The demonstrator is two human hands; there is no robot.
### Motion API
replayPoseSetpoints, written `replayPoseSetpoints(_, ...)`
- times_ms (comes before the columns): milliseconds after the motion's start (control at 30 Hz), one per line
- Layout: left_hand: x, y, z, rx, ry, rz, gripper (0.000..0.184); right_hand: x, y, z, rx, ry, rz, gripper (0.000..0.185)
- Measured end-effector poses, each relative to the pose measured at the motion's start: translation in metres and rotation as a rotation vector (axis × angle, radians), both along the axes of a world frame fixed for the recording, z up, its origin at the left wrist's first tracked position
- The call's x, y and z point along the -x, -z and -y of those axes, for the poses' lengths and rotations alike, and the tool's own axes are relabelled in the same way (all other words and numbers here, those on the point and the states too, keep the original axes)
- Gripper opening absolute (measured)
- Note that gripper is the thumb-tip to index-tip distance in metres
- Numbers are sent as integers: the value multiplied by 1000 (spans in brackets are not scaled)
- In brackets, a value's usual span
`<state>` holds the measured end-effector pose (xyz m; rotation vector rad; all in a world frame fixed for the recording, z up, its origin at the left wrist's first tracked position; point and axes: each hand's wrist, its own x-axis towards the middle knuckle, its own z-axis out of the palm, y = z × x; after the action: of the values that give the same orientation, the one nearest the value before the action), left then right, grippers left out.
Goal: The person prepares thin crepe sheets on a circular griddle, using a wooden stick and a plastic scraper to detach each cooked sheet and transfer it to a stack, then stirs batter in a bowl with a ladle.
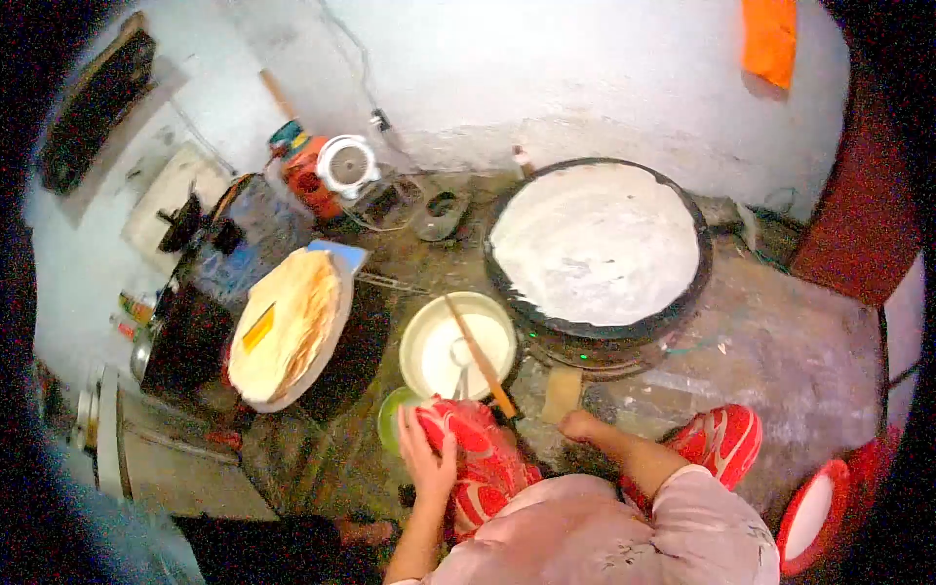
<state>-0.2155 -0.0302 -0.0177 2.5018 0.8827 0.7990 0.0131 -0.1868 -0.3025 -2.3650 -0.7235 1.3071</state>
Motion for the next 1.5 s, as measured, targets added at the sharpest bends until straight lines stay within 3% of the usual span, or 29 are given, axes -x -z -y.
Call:
replayPoseSetpoints(133, -9, 10, -6, -39, 14, 103, 65, 11, -22, 0, 28, 92, -177, 41)
replayPoseSetpoints(167, -11, 14, -4, -26, 27, 90, 65, 18, -59, 4, -111, 216, -89, 46)
replayPoseSetpoints(200, -12, 15, -4, -16, 28, 126, 64, 14, -60, 3, -98, 224, -100, 46)
replayPoseSetpoints(233, -12, 16, -5, -9, 24, 161, 64, 13, -58, 0, -72, 211, 58, 49)
replayPoseSetpoints(300, -12, 16, -8, 22, 37, 165, 63, 11, 9, -3, 83, 257, 191, 50)
replayPoseSetpoints(400, -12, 5, -11, 133, 22, 212, 60, 11, -5, -20, -40, 24, 188, 35)
replayPoseSetpoints(467, -10, 7, -16, 217, 10, 230, 58, -7, 25, -33, 173, -79, -73, 46)
replayPoseSetpoints(500, -9, 2, -18, 271, -3, 255, 57, 7, 7, -20, -102, 38, -41, 44)
replayPoseSetpoints(567, -3, 11, -26, 319, -19, 339, 51, 2, 45, -3, -198, -40, 81, 41)
replayPoseSetpoints(633, -4, 12, -38, 431, -56, 466, 47, 6, -8, -7, -53, 5, 93, 34)
replayPoseSetpoints(733, 6, 40, -68, 587, -279, 549, 42, -3, 61, 26, -187, 7, 36, 21)
replayPoseSetpoints(800, 18, 62, -98, 447, -424, 422, 41, -7, 84, 44, -224, 37, -16, 15)
replayPoseSetpoints(833, 23, 74, -117, 463, -415, 521, 40, -7, 84, 47, -207, 74, -88, 14)
replayPoseSetpoints(967, 39, 63, -201, 128, -477, 371, 39, -7, 95, 61, -196, 236, -337, 10)
replayPoseSetpoints(1033, 41, 42, -259, 28, -491, 450, 35, -12, 110, 70, -287, 16, -190, 10)
replayPoseSetpoints(1133, 38, 9, -329, -120, -535, 419, 31, -3, 47, 48, -133, 588, -721, 10)
replayPoseSetpoints(1200, 47, 17, -401, -122, -478, 517, 33, -6, 82, 66, -265, 471, -580, 11)
replayPoseSetpoints(1267, 53, 0, -442, -342, -613, 62, 33, -8, 98, 70, -370, 377, -420, 12)
replayPoseSetpoints(1333, 48, -9, -473, -183, -728, -154, 37, -6, 53, 57, 62, 95, -245, 20)
replayPoseSetpoints(1400, 23, -46, -463, 47, -760, -476, 49, -4, 56, 56, 27, -9, -118, 26)
replayPoseSetpoints(1467, 33, -1, -532, 51, -791, -543, 53, 1, 62, 57, -34, -226, 133, 40)
replayPoseSetpoints(1500, 35, 18, -559, 61, -828, -608, 57, 10, 37, 41, 82, -288, 233, 38)
